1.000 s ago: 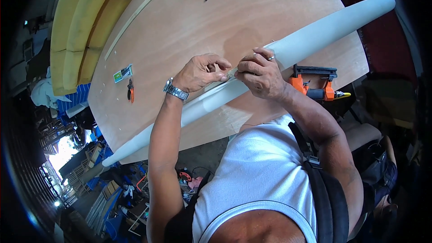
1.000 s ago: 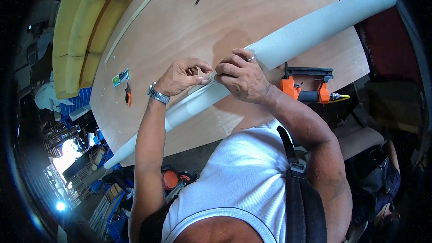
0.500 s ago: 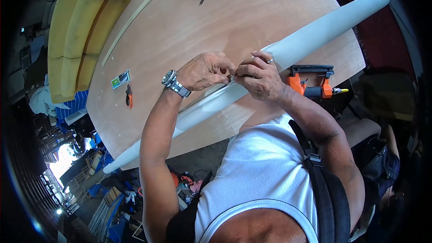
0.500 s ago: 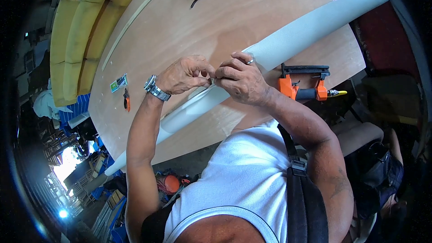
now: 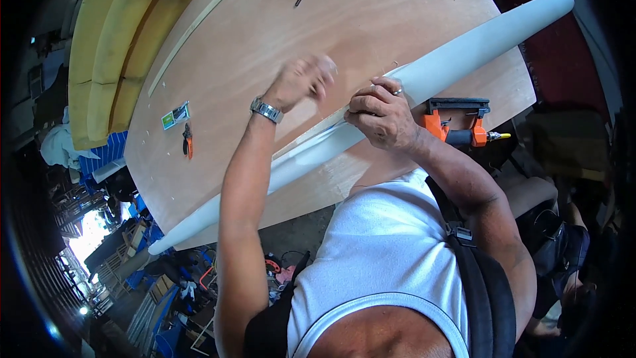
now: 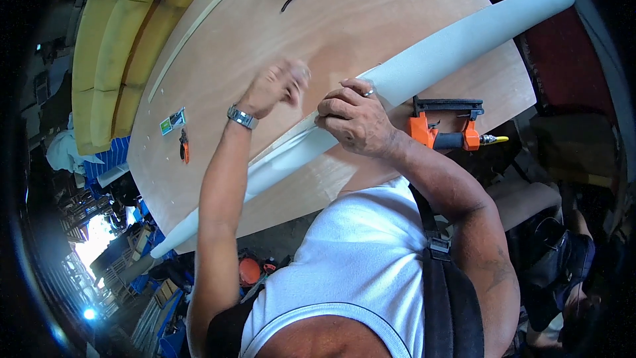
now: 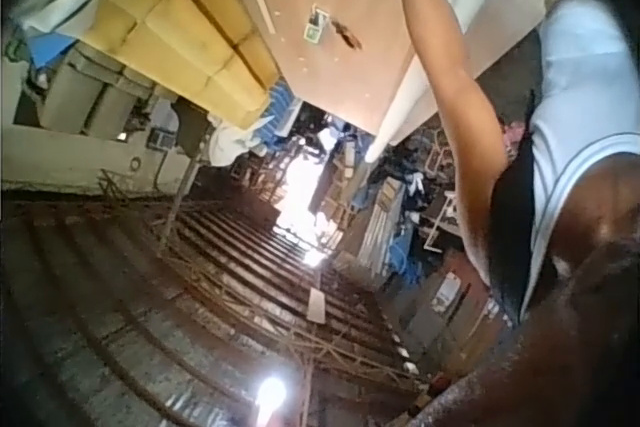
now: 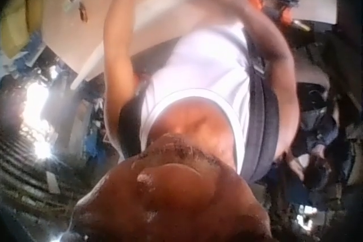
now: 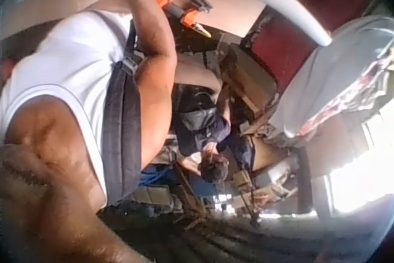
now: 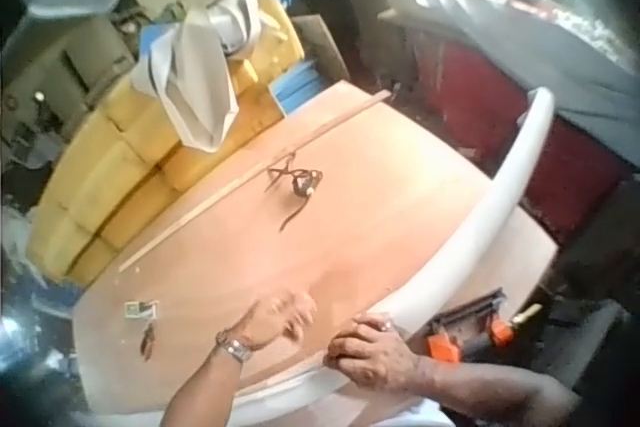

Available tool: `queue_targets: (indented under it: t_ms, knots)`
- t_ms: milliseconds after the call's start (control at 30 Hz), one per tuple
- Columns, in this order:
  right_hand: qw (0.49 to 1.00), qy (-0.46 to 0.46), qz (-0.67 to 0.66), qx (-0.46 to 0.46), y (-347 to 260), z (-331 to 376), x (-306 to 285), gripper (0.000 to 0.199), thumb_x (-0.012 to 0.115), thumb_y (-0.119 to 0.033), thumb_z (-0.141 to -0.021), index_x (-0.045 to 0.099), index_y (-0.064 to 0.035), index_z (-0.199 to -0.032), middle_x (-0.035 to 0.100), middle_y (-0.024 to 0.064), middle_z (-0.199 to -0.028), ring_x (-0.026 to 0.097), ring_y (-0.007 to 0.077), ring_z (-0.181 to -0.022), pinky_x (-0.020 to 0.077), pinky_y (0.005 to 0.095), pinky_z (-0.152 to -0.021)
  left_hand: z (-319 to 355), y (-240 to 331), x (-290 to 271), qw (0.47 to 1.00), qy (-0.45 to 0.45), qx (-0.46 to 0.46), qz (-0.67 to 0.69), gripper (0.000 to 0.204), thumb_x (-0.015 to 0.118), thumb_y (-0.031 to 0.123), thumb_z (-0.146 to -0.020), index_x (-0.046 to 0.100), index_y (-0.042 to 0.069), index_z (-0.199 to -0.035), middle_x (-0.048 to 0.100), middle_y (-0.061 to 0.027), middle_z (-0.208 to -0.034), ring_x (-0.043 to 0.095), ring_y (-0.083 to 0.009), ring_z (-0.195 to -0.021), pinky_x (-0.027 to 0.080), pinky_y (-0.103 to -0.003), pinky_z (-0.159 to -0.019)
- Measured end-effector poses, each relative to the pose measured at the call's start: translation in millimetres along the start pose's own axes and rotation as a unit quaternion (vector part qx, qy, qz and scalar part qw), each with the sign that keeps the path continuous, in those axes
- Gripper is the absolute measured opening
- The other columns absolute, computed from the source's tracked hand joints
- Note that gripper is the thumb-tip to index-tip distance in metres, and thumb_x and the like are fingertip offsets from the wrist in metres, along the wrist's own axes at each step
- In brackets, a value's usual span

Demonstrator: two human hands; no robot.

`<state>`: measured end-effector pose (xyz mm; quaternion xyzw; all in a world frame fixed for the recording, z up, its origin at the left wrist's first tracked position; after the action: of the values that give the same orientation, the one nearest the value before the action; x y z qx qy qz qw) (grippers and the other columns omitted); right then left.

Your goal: Use a staple gun and scissors to attach and trim white upholstery material onto a wooden furniture board.

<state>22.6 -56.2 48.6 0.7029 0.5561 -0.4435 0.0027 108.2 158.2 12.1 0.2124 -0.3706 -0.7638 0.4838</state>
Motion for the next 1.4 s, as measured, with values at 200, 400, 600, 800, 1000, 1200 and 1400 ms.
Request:
queue_targets:
  t_ms: [200, 400, 600, 800, 1000, 1200, 1400]
  knots:
    - [0.999, -0.019, -0.028, 0.028, 8, -7, 3, 0.015, 0.075, -0.016, -0.081, 0.073, -0.0177, -0.095, 0.064, -0.0025, -0.109, 0.060, 0.0167, -0.113, 0.0417, 0.0447, -0.105, 47, -3, -18, 0.989, 0.125, 0.074, 0.001, 0.034, 0.063, 0.034, -0.106, 0.067, 0.002, -0.120, 0.069, -0.0086, -0.115, 0.066, -0.0128, -0.099, 0.056, -0.033, -0.084]
    - [0.987, 0.051, -0.130, 0.083, 19, -28, -6, 0.017, 0.074, -0.003, -0.086, 0.072, -0.0138, -0.099, 0.067, 0.0020, -0.107, 0.065, 0.0205, -0.100, 0.0466, 0.0395, -0.092, 98, 8, 19, 0.952, 0.061, 0.099, -0.283, 0.038, 0.075, 0.032, -0.099, 0.069, 0.000, -0.119, 0.070, -0.0051, -0.103, 0.062, -0.0101, -0.093, 0.050, -0.027, -0.085]
    - [0.798, 0.403, -0.292, 0.339, 38, 61, -23, 0.014, 0.062, -0.013, -0.106, 0.068, -0.0031, -0.113, 0.067, 0.0066, -0.100, 0.063, 0.0135, -0.092, 0.0525, 0.0281, -0.082, 72, 18, 6, 0.935, 0.065, 0.110, -0.331, 0.037, 0.073, 0.037, -0.099, 0.066, 0.001, -0.101, 0.065, -0.0057, -0.078, 0.057, -0.0133, -0.071, 0.049, -0.034, -0.068]
    - [0.674, 0.427, -0.147, 0.584, 4, 172, 95, 0.029, 0.057, -0.025, -0.109, 0.067, -0.0003, -0.119, 0.067, 0.0079, -0.102, 0.065, 0.0148, -0.092, 0.0534, 0.0300, -0.085, 65, -2, 38, 0.865, 0.066, 0.214, -0.450, 0.052, 0.063, 0.053, -0.100, 0.060, 0.001, -0.096, 0.068, -0.0208, -0.080, 0.066, -0.0377, -0.075, 0.052, -0.048, -0.072]
    - [0.706, 0.462, 0.008, 0.537, -46, 149, 192, 0.027, 0.056, -0.020, -0.105, 0.068, -0.0018, -0.122, 0.068, 0.0218, -0.110, 0.065, 0.0389, -0.105, 0.0516, 0.0445, -0.096, 52, -2, 65, 0.833, 0.061, 0.279, -0.474, 0.067, 0.060, 0.063, -0.101, 0.058, -0.004, -0.090, 0.062, -0.0180, -0.067, 0.061, -0.0333, -0.062, 0.048, -0.046, -0.060]
    - [0.625, 0.321, 0.357, 0.616, -38, 164, 170, 0.036, 0.059, -0.020, -0.099, 0.064, -0.0082, -0.132, 0.060, 0.0126, -0.132, 0.052, 0.0357, -0.127, 0.0384, 0.0537, -0.110, 29, -22, 65, 0.907, -0.099, 0.297, -0.281, 0.046, 0.058, 0.040, -0.110, 0.059, 0.002, -0.083, 0.045, 0.0032, -0.064, 0.037, -0.0049, -0.060, 0.033, -0.029, -0.050]
    - [0.550, 0.313, 0.361, 0.684, 6, 165, 184, 0.049, 0.049, -0.038, -0.106, 0.057, -0.0089, -0.145, 0.050, 0.0173, -0.150, 0.036, 0.0428, -0.147, 0.0195, 0.0659, -0.121, 17, -36, 65, 0.928, -0.133, 0.312, -0.152, 0.041, 0.053, 0.037, -0.112, 0.062, 0.003, -0.089, 0.045, 0.0084, -0.071, 0.035, -0.0033, -0.065, 0.030, -0.026, -0.055]
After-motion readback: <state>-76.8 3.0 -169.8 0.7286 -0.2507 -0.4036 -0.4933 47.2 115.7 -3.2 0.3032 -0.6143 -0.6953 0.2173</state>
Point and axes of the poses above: each hand's wrist, its own z-axis away from the middle knuckle, its own x-axis out of the palm, y = z × x, the point moved 5 cm from there along -z, towards the middle knuckle
